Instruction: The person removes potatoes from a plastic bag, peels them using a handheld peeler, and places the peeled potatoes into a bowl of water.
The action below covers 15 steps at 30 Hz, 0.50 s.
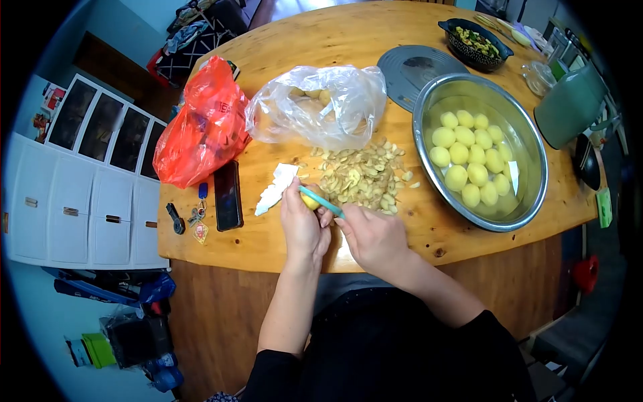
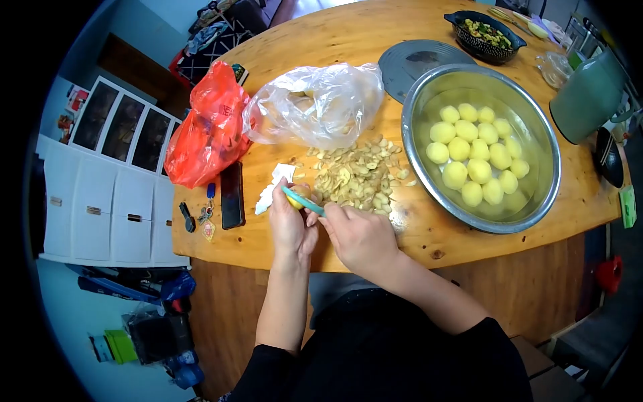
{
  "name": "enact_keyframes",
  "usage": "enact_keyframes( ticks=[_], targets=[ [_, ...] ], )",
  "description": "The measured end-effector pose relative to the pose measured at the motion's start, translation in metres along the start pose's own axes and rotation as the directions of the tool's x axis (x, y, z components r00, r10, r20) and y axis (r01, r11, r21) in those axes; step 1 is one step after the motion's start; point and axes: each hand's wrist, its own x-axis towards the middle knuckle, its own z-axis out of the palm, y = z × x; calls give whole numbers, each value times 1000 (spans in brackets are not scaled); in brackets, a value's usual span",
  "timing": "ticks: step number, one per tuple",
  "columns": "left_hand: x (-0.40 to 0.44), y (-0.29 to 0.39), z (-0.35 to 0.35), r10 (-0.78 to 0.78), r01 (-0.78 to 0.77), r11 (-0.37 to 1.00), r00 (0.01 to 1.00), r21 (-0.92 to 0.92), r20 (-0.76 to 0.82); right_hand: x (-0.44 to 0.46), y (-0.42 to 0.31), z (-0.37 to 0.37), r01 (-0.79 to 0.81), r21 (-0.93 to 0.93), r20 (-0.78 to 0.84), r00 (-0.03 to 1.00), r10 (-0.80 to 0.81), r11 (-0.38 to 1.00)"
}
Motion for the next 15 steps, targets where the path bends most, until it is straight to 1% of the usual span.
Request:
enact_keyframes(
  ticks=[2, 4, 5, 7, 8, 10, 11, 14, 15],
  targets=[
    [1, -3, -4, -9, 9, 1000, 1000, -11, 3, 0, -3, 1, 6, -33, 7, 1000, -6, 999],
    [0, -5, -4, -16, 16, 999, 1000, -29, 24, 0, -4, 1, -3, -22, 19, 1000, 3, 1000],
    [-1, -5, -2, -10, 9, 1000, 1000, -7, -8, -1, -4, 1, -7, -18, 24, 1000, 7, 1000],
    [-6, -2, 3, 6, -2, 999, 997, 43, -78, 0, -1, 0, -78, -41, 81, 993, 81, 996],
    [-6, -2, 2, 20, -17, 998, 998, 55, -62, 1, 1, 0, -113, -53, 107, 987, 118, 992],
    [-7, 2, -2, 49, -47, 996, 999, 79, -24, 4, 15, -7, -177, -1, 103, 979, 176, 984],
    [-7, 4, -5, 71, -73, 994, 997, 86, 29, 7, 19, -9, -206, 24, 97, 974, 202, 978],
    [-3, 11, 0, 15, -15, 998, 1000, 67, 4, 10, 10, -18, -261, 94, 120, 961, 250, 961],
    [-2, 12, 1, 1, -1, 999, 1000, 43, 6, 10, 12, -16, -257, 117, 118, 963, 243, 959]
  ],
)
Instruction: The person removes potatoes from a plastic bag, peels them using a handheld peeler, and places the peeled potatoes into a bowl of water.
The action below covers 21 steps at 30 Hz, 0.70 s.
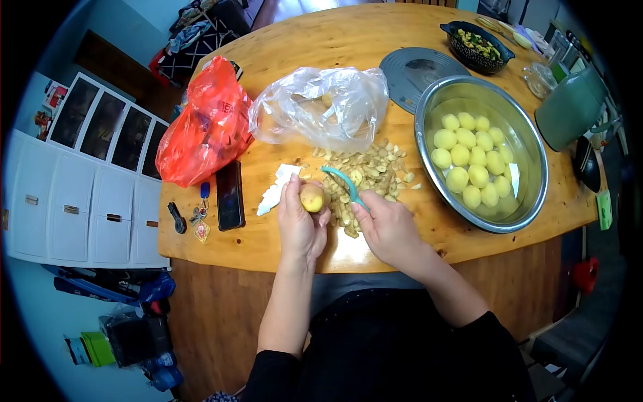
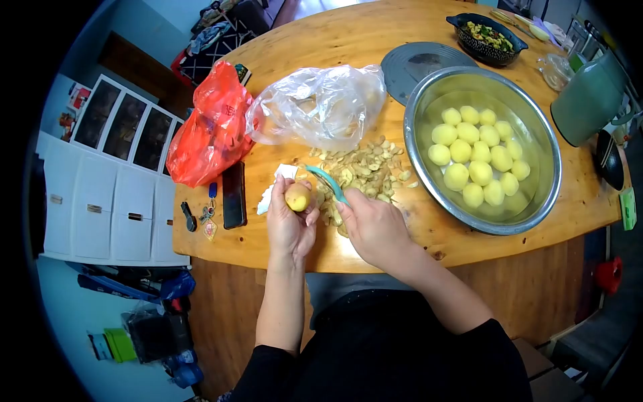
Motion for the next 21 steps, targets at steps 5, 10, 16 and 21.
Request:
enact_keyframes(
  ticks=[5, 10, 16, 21],
  targets=[
    [0, -7, -2, -37, 42, 997, 998, -72, 58, -2, -3, 5, 67, 108, -36, 997, -63, 992],
    [3, -11, -11, -110, 129, 982, 985, -138, 135, 0, 2, 7, 38, 148, -47, 998, -31, 988],
    [-2, -9, -7, -85, 108, 983, 984, -146, 156, -6, 1, 11, 119, 21, -5, 993, -119, 993],
    [0, -12, 1, -113, 114, 987, 993, -114, 15, -5, -2, 17, 211, -46, -44, 976, -213, 976]
  ],
)
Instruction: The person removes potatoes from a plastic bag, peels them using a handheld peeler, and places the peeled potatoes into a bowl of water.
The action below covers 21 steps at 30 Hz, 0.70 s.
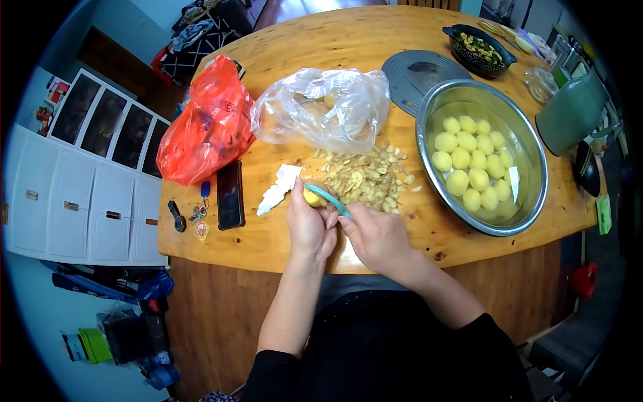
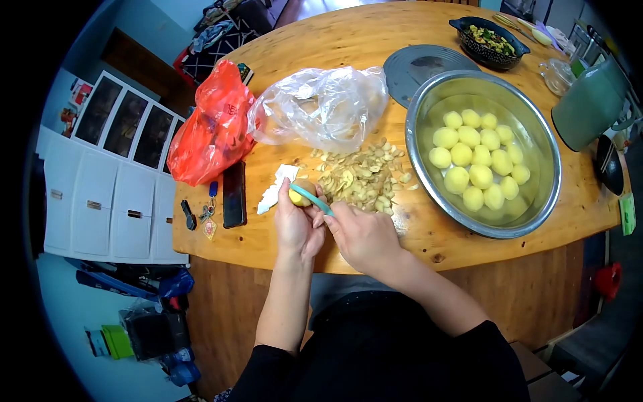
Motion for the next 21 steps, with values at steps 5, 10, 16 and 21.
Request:
enact_keyframes(
  ticks=[5, 10, 16, 21],
  targets=[
    [0, 6, 9, -40, 44, 997, 997, 60, -68, 1, -1, 0, 1, -44, 27, 1000, 0, 999],
    [5, 4, 9, -10, 16, 996, 998, 82, -65, 0, 3, 6, -5, -76, 41, 999, 8, 997],
    [1, 5, 10, 19, -20, 994, 1000, 110, 4, 8, 17, -3, -160, -115, 47, 985, 166, 980],
    [1, 12, 17, 54, -51, 985, 998, 165, -18, 14, 9, -12, -141, -8, 9, 990, 142, 990]
  ],
)
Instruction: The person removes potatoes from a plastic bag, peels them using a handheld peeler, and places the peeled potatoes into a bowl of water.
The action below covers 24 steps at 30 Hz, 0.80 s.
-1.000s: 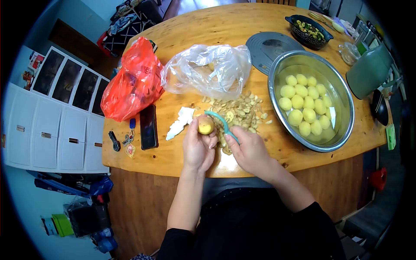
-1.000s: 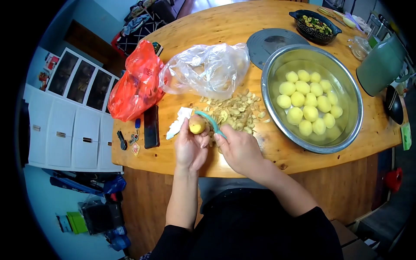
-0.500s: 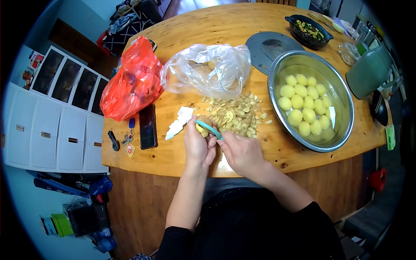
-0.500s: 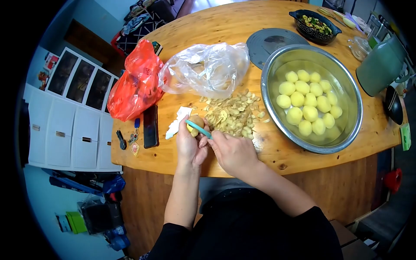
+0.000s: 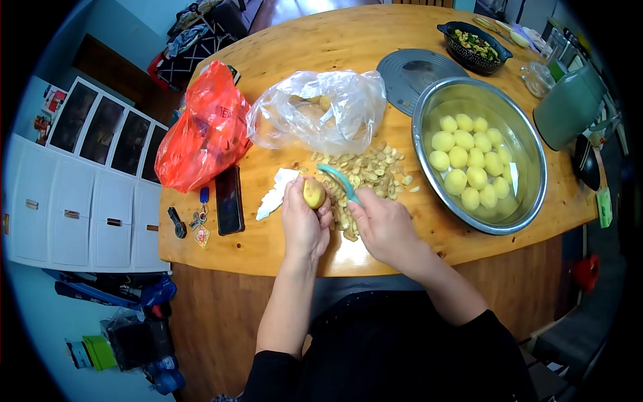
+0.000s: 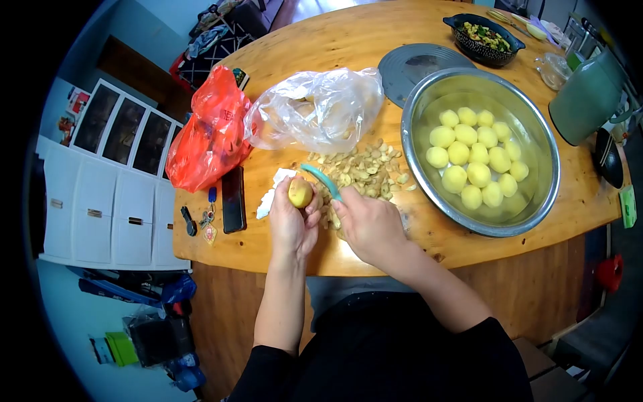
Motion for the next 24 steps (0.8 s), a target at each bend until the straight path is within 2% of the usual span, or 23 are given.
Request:
enact_keyframes(
  ticks=[5, 8, 12, 15, 17, 18, 21, 24],
  targets=[
    [9, -15, -14, 36, -35, 999, 999, -26, 15, -7, -10, 10, 123, 23, -17, 992, -123, 992],
    [12, -20, -16, 72, -72, 997, 997, -20, 12, -11, -10, 17, 119, -9, 24, 993, -119, 993],
    [5, -19, -7, 149, -141, 985, 986, 101, -70, -10, -10, 16, 89, -42, 40, 995, -87, 995],
    [0, -16, -11, 162, -159, 978, 987, 133, -13, -4, 1, 10, 5, -49, 56, 998, -2, 999],
    [-1, -9, -10, 144, -145, 981, 989, 125, 20, 1, 8, 3, -73, -46, 69, 995, 76, 996],
    [-1, -7, -10, 139, -141, 983, 990, 118, 29, 2, 1, -3, -89, 12, 70, 994, 88, 996],
    [2, -8, -12, 120, -123, 987, 992, 108, 31, -1, 0, 1, -94, 34, 80, 993, 91, 995],
    [2, -10, -12, 47, -47, 999, 998, 0, 39, -6, -7, 5, -58, 42, 42, 998, 56, 997]
  ],
)
